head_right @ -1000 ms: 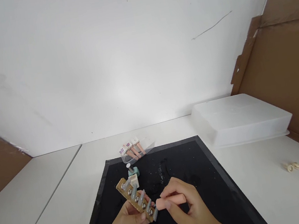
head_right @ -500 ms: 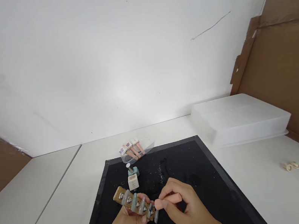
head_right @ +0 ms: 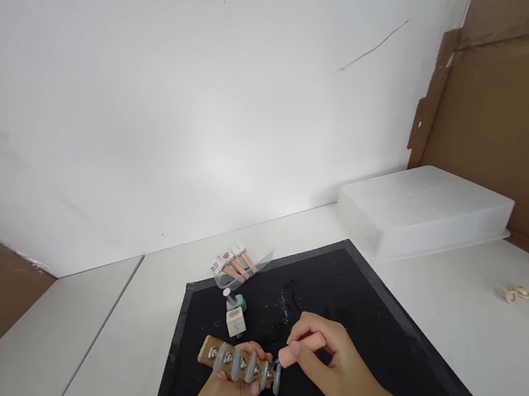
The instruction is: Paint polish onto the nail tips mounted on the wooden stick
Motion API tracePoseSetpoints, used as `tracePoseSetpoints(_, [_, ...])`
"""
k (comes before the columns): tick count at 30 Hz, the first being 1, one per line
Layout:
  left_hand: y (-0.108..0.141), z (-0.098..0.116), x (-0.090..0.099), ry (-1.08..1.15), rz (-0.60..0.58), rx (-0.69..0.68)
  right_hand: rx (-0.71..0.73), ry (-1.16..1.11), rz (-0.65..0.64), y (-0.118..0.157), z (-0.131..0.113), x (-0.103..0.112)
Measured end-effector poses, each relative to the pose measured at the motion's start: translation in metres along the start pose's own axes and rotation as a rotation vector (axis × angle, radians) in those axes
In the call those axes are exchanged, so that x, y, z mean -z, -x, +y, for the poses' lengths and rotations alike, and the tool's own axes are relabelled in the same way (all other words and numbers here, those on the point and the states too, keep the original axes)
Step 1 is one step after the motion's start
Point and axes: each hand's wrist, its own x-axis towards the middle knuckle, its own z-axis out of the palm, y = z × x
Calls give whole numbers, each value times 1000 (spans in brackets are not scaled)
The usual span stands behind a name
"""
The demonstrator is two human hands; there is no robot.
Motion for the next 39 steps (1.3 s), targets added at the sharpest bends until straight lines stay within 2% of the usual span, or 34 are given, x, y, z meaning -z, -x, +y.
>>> tracePoseSetpoints(5, [1, 3, -5, 13, 1, -42, 100, -21, -79, 0, -4, 2])
tracePoseSetpoints(11, [0, -1, -5, -8, -28, -81, 100, 38, -162, 0, -4, 4])
tracePoseSetpoints(22, [0, -4, 1, -54, -10, -59, 13, 17, 7, 0, 7, 0])
tracePoseSetpoints(27, [2, -2, 0, -36, -22, -62, -1, 13, 29, 0, 4, -1])
tracePoseSetpoints(33, [-1, -1, -1, -16, -7, -88, 97, 34, -72, 1, 0, 2])
tracePoseSetpoints(39, [-2, -1, -3, -95, -12, -92, 70, 92, -137, 0, -1, 2])
